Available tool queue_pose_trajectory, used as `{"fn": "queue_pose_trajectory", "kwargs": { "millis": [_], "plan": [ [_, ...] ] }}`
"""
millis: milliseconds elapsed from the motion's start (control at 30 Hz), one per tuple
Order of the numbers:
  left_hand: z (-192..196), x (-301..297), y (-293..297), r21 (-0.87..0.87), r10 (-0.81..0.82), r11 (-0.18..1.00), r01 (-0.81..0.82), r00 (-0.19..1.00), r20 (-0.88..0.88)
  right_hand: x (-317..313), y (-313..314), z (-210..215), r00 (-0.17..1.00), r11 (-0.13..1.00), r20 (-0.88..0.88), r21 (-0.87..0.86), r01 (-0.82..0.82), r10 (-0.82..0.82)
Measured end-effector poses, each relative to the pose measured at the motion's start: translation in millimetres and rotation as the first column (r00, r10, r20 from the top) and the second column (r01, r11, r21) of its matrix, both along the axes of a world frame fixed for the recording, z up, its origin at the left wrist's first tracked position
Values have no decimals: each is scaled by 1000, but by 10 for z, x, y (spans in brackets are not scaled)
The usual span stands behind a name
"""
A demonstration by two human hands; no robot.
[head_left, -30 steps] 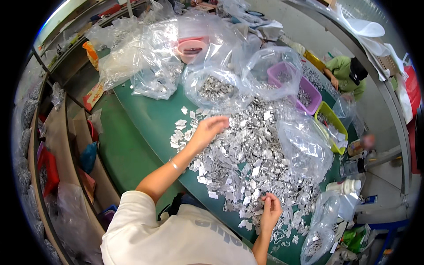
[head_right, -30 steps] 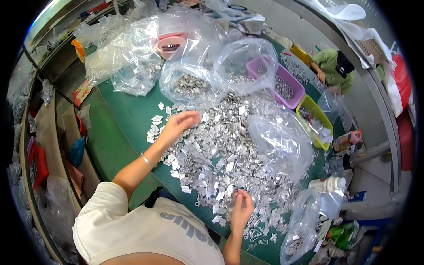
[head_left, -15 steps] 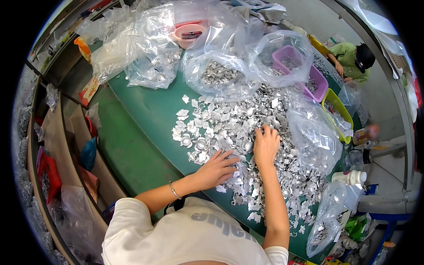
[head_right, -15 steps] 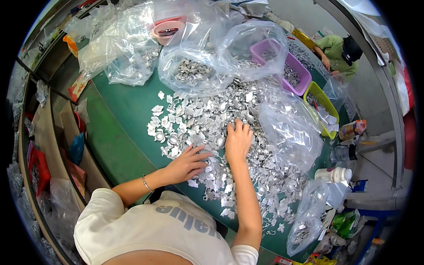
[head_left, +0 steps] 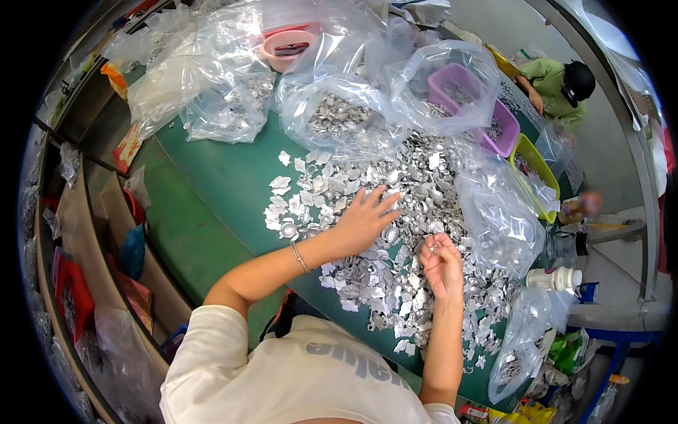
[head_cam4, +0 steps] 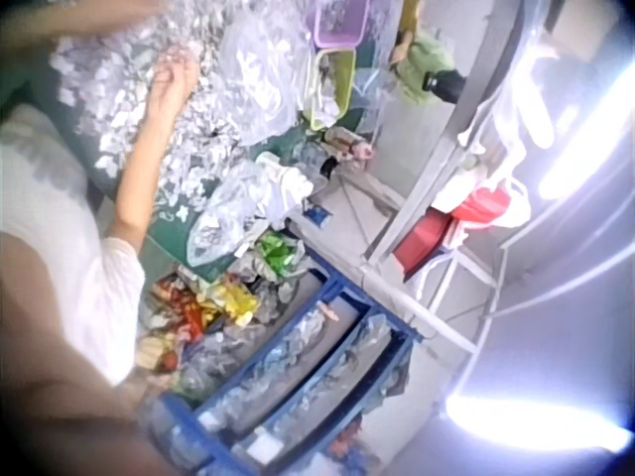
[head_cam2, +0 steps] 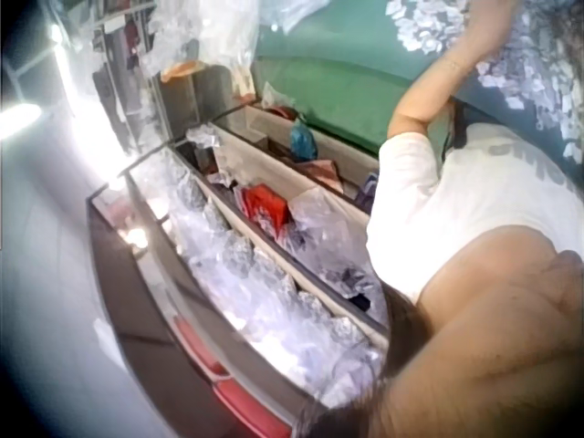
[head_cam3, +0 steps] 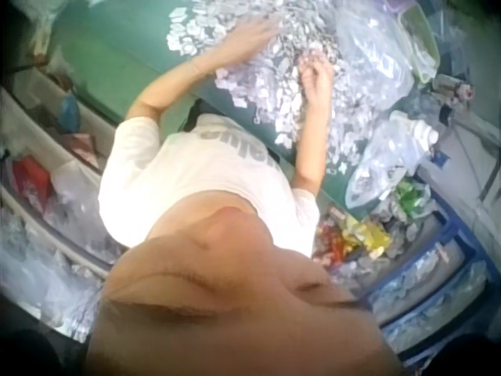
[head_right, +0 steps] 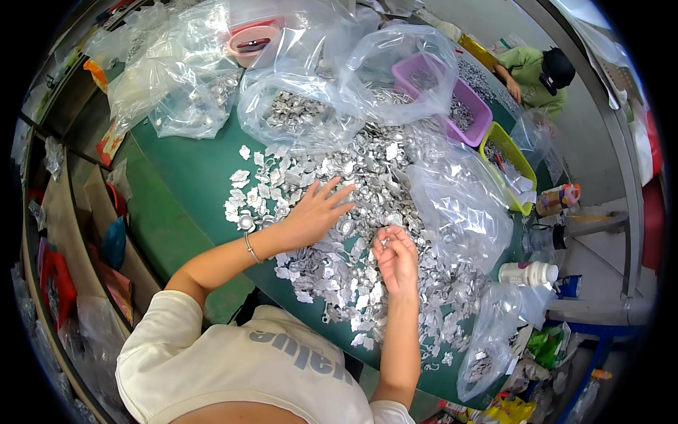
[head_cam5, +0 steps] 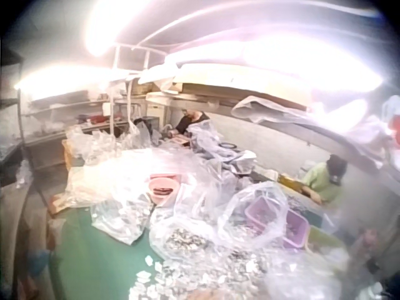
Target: The person sorts through silver metal components on a workbench by hand, picking them up from a large pile and moving them into different groups.
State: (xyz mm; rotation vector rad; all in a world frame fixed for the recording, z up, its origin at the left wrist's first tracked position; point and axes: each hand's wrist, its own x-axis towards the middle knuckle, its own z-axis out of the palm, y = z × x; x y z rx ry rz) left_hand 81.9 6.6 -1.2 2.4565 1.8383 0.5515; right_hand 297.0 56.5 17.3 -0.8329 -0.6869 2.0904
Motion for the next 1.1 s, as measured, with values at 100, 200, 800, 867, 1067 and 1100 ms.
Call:
{"fn": "queue_pose_trajectory", "kwargs": {
  "millis": [100, 200, 800, 867, 1067, 1100],
  "plan": [
    [-62, -5, 12, -2, -6, 1000, 6, 999, 54, -3, 100, -10, 973, 988, -182, -36, -148, 139],
    [-146, -10, -46, 47, 14, 999, -19, 996, 90, -301, 97, -24, 629, 651, 720, 632, -421, -293],
    [55, -20, 155, 168, 29, 982, -85, 950, 311, -145, 191, 53, 920, 922, 348, 387, 34, -180],
    [2, 40, 384, 195, 0, 979, -58, 958, 286, -159, 166, 181, 989, 984, -61, 111, 142, -136],
    [-155, 142, 684, 261, -10, 964, -55, 971, 239, -39, 189, 222, 756, 966, 646, 246, -80, -102],
    [-140, 158, 697, 272, -18, 961, -50, 970, 241, -84, 179, 121, 702, 778, 653, 584, -230, -283]
  ]
}}
